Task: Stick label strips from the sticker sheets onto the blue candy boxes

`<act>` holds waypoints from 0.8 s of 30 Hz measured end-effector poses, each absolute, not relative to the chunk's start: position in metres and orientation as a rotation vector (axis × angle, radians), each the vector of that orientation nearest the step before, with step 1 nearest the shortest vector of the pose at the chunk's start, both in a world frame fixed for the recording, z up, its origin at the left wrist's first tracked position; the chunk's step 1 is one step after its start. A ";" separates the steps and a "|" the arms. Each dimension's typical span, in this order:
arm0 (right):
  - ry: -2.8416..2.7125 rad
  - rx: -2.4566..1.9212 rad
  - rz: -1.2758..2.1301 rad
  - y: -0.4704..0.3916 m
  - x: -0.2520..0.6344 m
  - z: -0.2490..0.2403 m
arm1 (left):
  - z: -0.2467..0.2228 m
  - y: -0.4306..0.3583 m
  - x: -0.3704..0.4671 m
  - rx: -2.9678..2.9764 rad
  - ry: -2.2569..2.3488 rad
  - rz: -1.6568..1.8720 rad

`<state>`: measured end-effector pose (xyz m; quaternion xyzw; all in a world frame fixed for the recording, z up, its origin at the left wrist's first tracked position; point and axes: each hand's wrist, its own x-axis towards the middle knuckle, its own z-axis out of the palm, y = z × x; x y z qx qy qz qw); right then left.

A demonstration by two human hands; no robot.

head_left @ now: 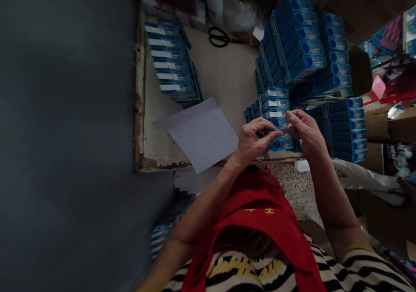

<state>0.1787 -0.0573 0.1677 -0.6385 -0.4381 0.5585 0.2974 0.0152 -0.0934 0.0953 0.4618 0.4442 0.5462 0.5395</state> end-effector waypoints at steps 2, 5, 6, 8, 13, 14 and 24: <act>-1.123 -1.684 1.505 -0.057 0.182 0.168 | 0.096 -0.096 0.012 1.093 1.107 1.310; -1.103 -1.678 1.504 -0.059 0.188 0.166 | 0.096 -0.100 0.007 1.054 1.213 1.290; -1.105 -1.683 1.478 -0.061 0.189 0.164 | 0.095 -0.102 0.006 1.041 1.241 1.275; -1.121 -1.691 1.371 -0.067 0.190 0.159 | 0.093 -0.105 0.003 1.018 1.269 1.244; -1.166 -1.705 1.097 -0.082 0.187 0.141 | 0.089 -0.110 0.001 0.979 1.285 1.130; -1.163 -1.709 1.071 -0.083 0.186 0.137 | 0.088 -0.109 0.002 0.983 1.300 1.116; -1.226 -1.717 0.973 -0.064 0.185 0.115 | 0.071 -0.081 0.008 1.029 1.435 1.051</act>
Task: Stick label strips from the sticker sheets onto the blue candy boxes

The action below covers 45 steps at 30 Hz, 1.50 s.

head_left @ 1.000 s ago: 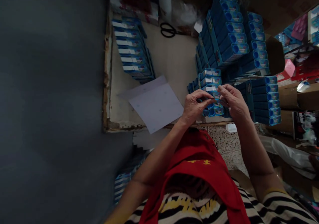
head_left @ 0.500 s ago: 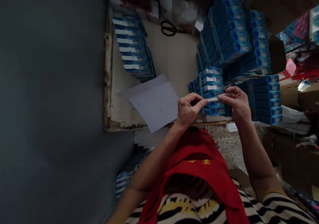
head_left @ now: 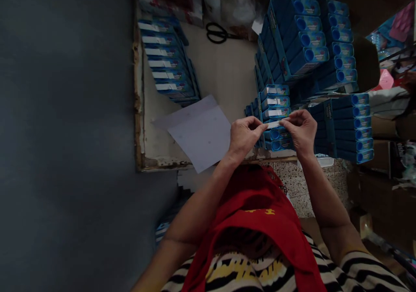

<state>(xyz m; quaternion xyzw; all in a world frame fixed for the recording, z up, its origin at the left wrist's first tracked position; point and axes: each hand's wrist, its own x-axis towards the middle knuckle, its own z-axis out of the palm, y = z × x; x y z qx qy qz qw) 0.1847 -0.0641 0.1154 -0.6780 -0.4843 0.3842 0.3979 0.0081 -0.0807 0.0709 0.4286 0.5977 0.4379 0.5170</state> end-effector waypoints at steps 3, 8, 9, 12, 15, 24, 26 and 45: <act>-1.221 -1.708 0.982 -0.064 0.184 0.113 | 0.068 -0.081 0.008 1.014 1.441 1.038; -1.245 -1.722 0.978 -0.063 0.183 0.112 | 0.064 -0.080 0.008 0.998 1.422 1.014; -1.259 -1.727 0.973 -0.063 0.183 0.111 | 0.063 -0.079 0.008 0.993 1.419 1.008; -1.295 -1.732 0.942 -0.062 0.185 0.108 | 0.060 -0.079 0.010 0.960 1.403 1.003; -1.318 -1.716 0.932 -0.061 0.188 0.104 | 0.057 -0.079 0.012 0.923 1.378 1.011; -1.200 -1.594 1.115 -0.056 0.200 0.099 | 0.070 -0.080 0.005 0.972 1.352 1.013; -1.212 -1.607 1.101 -0.056 0.198 0.100 | 0.073 -0.077 0.003 0.994 1.368 0.991; -1.384 -1.747 0.949 -0.056 0.193 0.104 | 0.055 -0.069 0.007 0.946 1.334 0.936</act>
